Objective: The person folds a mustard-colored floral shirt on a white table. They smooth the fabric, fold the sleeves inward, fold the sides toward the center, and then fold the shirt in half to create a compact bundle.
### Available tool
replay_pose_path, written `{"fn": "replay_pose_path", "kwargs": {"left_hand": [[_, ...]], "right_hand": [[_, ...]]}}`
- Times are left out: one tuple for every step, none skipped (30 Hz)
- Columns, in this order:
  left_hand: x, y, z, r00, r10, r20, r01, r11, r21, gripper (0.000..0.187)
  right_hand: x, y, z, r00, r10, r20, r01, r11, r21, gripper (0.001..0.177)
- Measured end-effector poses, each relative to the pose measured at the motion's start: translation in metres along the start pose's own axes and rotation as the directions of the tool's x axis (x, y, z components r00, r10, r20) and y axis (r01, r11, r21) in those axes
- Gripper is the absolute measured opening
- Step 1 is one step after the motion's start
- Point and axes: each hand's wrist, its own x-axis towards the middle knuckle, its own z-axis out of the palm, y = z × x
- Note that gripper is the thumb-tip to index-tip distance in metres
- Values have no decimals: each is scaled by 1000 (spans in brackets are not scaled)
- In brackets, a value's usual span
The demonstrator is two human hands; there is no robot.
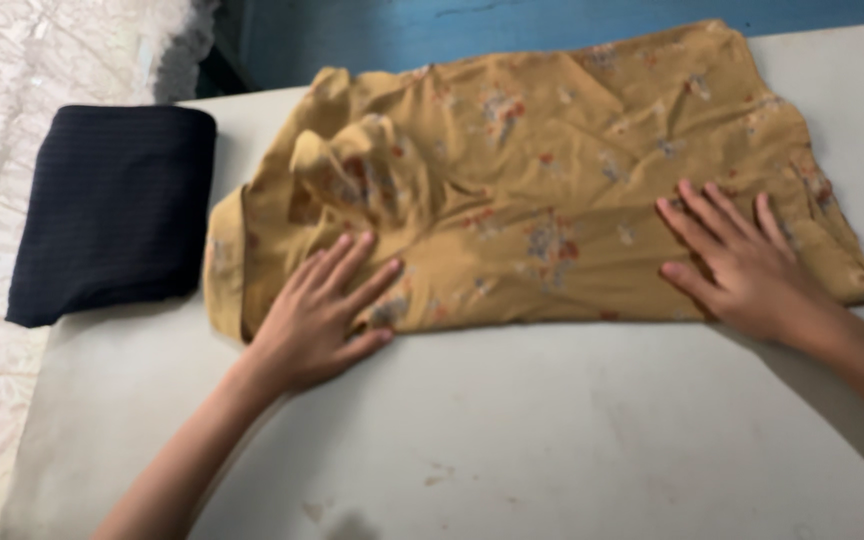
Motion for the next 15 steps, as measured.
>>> {"fn": "replay_pose_path", "kwargs": {"left_hand": [[0, 3, -1, 1000, -6, 4, 6, 1000, -2, 76], [1, 6, -3, 1000, -14, 9, 14, 1000, -3, 77], [2, 8, -5, 1000, -14, 15, 14, 1000, -14, 78], [4, 10, -8, 1000, -11, 19, 11, 1000, -26, 79], [5, 11, -11, 1000, -7, 22, 8, 999, -38, 80], [8, 10, -15, 1000, -2, 29, 4, 998, -66, 77], [12, 7, -21, 999, 3, 35, 0, 995, -95, 75], [16, 2, -26, 999, 10, 41, -5, 992, -123, 72], [22, -4, -31, 984, -124, 124, 151, 959, -240, 59], [30, -14, -36, 944, -244, 224, 310, 889, -338, 47], [41, -24, -40, 879, -339, 336, 461, 785, -413, 38], [56, -32, -40, 910, -390, 141, 411, 803, -432, 28], [71, -41, -40, 904, -424, -60, 357, 824, -440, 21], [87, -52, -40, 889, -420, -182, 319, 853, -412, 26], [103, -62, -38, 863, -407, -301, 284, 881, -378, 32]], "right_hand": [[-1, 1, 0, 1000, -3, 2, 3, 1000, -4, 75], [-1, 2, 0, 1000, -7, 5, 7, 1000, -7, 75], [-1, 4, 0, 1000, -9, 20, 9, 1000, -5, 76], [1, 5, -1, 999, -9, 34, 10, 1000, -6, 76], [2, 6, -3, 999, -9, 48, 10, 1000, -7, 76], [3, 6, -5, 996, 0, 94, 1, 1000, -8, 79], [5, 6, -8, 990, 10, 140, -9, 1000, -10, 81], [8, 5, -11, 983, 22, 185, -20, 1000, -13, 84], [11, 2, -14, 980, 22, 197, -13, 999, -46, 85], [16, -2, -16, 978, 19, 209, -3, 997, -78, 87], [21, -8, -19, 975, 17, 222, 7, 994, -109, 89], [27, -17, -23, 978, -24, 208, 48, 992, -113, 88], [34, -29, -24, 979, -65, 194, 89, 989, -118, 87], [40, -42, -22, 978, -108, 179, 131, 984, -121, 86], [46, -56, -20, 969, -195, 149, 204, 978, -47, 86]]}}
